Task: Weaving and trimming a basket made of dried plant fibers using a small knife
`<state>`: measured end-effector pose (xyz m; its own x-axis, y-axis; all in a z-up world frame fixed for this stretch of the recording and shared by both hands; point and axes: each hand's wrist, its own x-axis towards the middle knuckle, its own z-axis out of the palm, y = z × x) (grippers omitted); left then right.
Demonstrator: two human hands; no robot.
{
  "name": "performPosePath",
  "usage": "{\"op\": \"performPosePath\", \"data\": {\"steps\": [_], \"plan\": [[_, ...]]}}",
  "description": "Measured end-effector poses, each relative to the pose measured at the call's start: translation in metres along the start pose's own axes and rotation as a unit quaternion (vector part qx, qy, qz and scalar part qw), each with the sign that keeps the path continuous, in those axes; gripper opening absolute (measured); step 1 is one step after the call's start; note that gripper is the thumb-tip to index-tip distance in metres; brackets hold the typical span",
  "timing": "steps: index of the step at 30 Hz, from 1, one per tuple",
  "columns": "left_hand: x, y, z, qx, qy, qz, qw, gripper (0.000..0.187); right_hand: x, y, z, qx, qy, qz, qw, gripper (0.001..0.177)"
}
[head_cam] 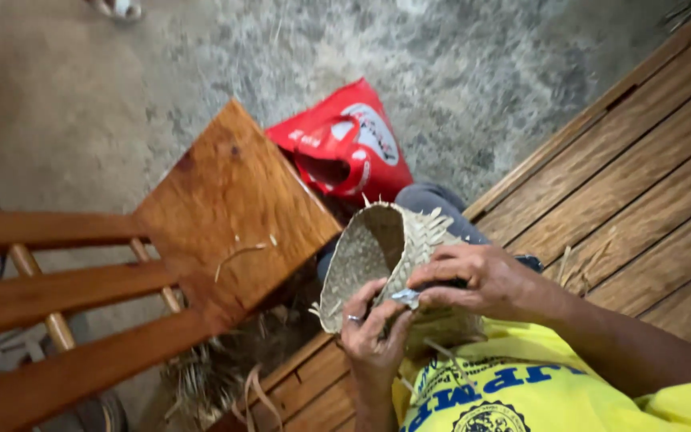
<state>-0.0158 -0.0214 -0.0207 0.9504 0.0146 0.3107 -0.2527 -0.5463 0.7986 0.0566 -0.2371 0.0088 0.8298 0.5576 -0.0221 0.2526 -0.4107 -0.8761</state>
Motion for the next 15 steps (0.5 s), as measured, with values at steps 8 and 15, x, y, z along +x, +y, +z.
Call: {"op": "performPosePath", "data": {"steps": [8,15], "plan": [[-0.001,0.003,0.001,0.002,0.004,-0.013,1.0,0.022,0.004,0.013,-0.001,0.045,-0.03,0.008,0.999,0.027],[-0.002,0.003,0.0,-0.011,-0.007,-0.022,1.0,0.023,0.008,0.024,0.001,0.093,-0.06,0.032,0.993,0.028]]}}
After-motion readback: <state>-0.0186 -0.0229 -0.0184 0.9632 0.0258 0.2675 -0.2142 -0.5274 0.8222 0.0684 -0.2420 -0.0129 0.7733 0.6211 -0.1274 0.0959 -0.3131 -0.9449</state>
